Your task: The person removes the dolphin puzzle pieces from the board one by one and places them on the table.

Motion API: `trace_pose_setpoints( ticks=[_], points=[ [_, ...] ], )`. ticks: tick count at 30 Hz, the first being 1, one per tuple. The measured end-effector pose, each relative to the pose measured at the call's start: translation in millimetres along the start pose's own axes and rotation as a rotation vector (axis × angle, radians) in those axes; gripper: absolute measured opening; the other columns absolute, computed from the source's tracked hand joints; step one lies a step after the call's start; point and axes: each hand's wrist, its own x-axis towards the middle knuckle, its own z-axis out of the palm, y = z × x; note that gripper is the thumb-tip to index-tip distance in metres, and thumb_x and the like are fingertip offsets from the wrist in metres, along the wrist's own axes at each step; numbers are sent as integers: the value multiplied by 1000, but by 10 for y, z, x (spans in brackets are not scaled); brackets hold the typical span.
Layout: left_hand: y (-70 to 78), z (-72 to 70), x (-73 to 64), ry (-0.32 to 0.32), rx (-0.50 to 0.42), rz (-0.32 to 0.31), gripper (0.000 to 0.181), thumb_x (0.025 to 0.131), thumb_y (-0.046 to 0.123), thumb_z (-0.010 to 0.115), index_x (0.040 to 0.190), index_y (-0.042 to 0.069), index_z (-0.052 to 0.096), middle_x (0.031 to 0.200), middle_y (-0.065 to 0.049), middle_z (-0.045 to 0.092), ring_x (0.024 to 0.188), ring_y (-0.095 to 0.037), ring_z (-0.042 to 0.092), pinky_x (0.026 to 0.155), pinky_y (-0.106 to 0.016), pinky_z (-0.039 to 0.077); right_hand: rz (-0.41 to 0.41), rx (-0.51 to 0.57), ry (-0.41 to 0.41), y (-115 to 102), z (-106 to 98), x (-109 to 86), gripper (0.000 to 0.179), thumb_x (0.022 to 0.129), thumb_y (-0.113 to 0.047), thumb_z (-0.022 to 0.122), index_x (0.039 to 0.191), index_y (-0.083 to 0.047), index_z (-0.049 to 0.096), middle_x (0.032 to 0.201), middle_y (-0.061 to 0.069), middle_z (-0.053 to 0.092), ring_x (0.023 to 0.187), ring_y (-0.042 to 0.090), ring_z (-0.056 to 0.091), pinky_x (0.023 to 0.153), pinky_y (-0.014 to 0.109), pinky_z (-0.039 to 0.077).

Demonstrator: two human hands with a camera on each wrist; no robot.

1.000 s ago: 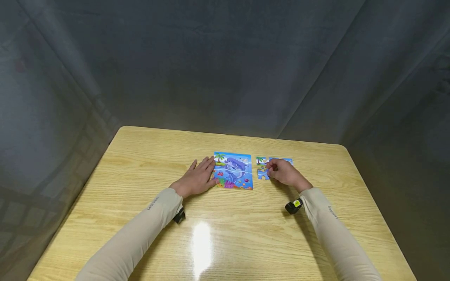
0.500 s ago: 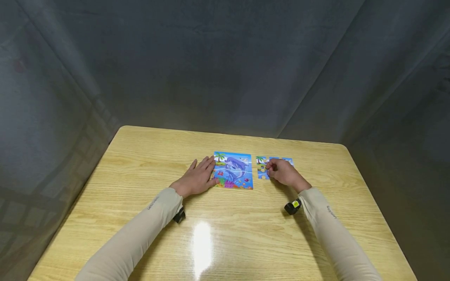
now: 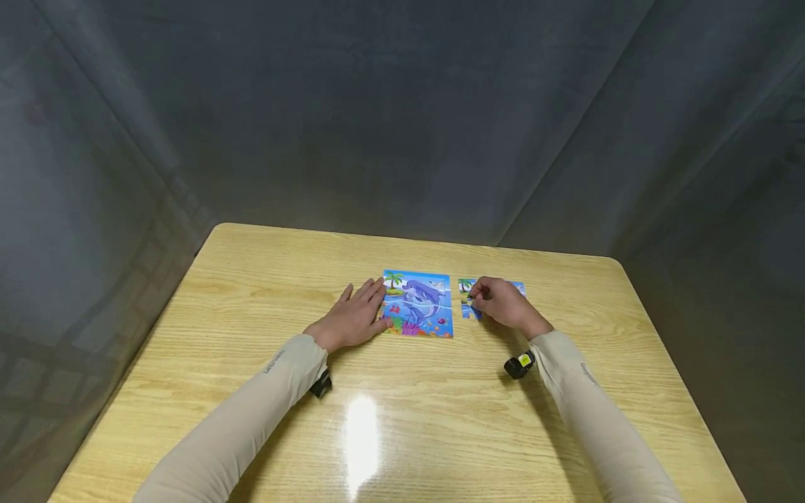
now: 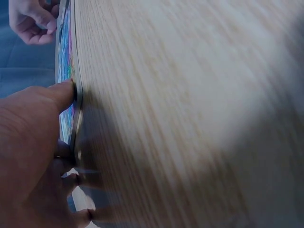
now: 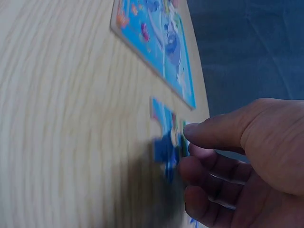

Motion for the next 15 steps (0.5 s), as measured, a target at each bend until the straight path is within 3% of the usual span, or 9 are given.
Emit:
trace_pose_setpoints(
  ticks=[10,15],
  points=[
    [6,-9,-4,-5,0,-2,82,113,56,41,172,8,13,183,-9,1,171,-30,3,137,-62,8,-54,59,-54,-354,137,150,11,106,-6,62,114,1,67,97,11,65,69,15,53,63,28,47],
    [6,-12,-2,-6,-1,-2,82,113,56,41,172,7,13,183,-9,2,171,-30,3,137,-62,8,-97,11,-87,-546,228,236,15,102,-6,66,115,2,68,92,9,65,72,15,52,69,30,46]
  ],
)
